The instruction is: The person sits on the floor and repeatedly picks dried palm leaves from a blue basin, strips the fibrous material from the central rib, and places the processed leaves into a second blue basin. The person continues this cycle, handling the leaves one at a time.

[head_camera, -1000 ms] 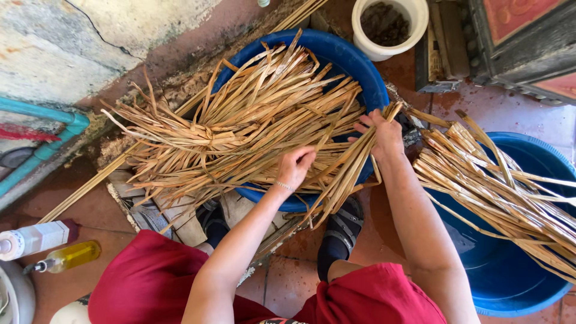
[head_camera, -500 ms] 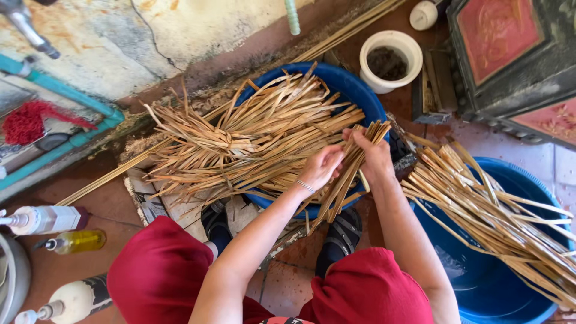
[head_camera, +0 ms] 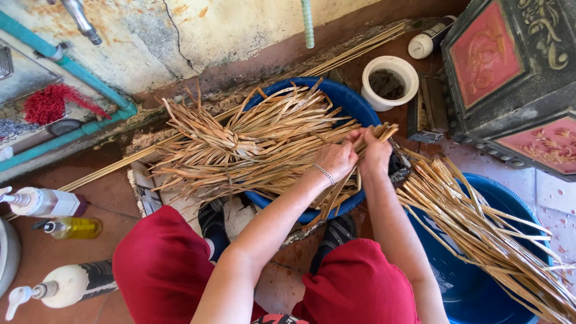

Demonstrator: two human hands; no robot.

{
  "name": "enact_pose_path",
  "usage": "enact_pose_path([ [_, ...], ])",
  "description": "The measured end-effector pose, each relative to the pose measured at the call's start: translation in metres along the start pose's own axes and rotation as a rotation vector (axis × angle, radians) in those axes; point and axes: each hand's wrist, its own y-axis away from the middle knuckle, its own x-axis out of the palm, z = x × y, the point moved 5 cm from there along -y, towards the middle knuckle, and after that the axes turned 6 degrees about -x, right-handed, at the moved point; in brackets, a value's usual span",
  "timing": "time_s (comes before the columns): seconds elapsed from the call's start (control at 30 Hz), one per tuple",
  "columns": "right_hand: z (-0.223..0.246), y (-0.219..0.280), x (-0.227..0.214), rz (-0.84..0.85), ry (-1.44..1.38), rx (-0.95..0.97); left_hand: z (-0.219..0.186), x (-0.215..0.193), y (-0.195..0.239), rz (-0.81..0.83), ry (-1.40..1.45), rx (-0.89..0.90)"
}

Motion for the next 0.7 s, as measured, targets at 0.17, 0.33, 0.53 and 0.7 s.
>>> enact_pose_path([
  [0.17, 0.038, -0.041, -0.021, -0.217, -0.047, 0.044, -0.001, 0.009, 0.027, -0.077, 0.104, 0.171],
  [0.33, 0.057, -0.080, -0.041, -0.220, -0.010, -0.014, 0.009, 0.005, 0.054, -0.082, 0.355, 0.240],
  [0.53, 0.069, -0.119, -0.067, -0.296, -0.007, -0.035, 0.009, -0.017, 0.077, -0.044, 0.285, 0.233],
  [0.7, 0.104, -0.150, -0.108, -0.325, -0.161, -0.072, 0.010, -0.046, 0.106, -0.115, 0.433, 0.371],
])
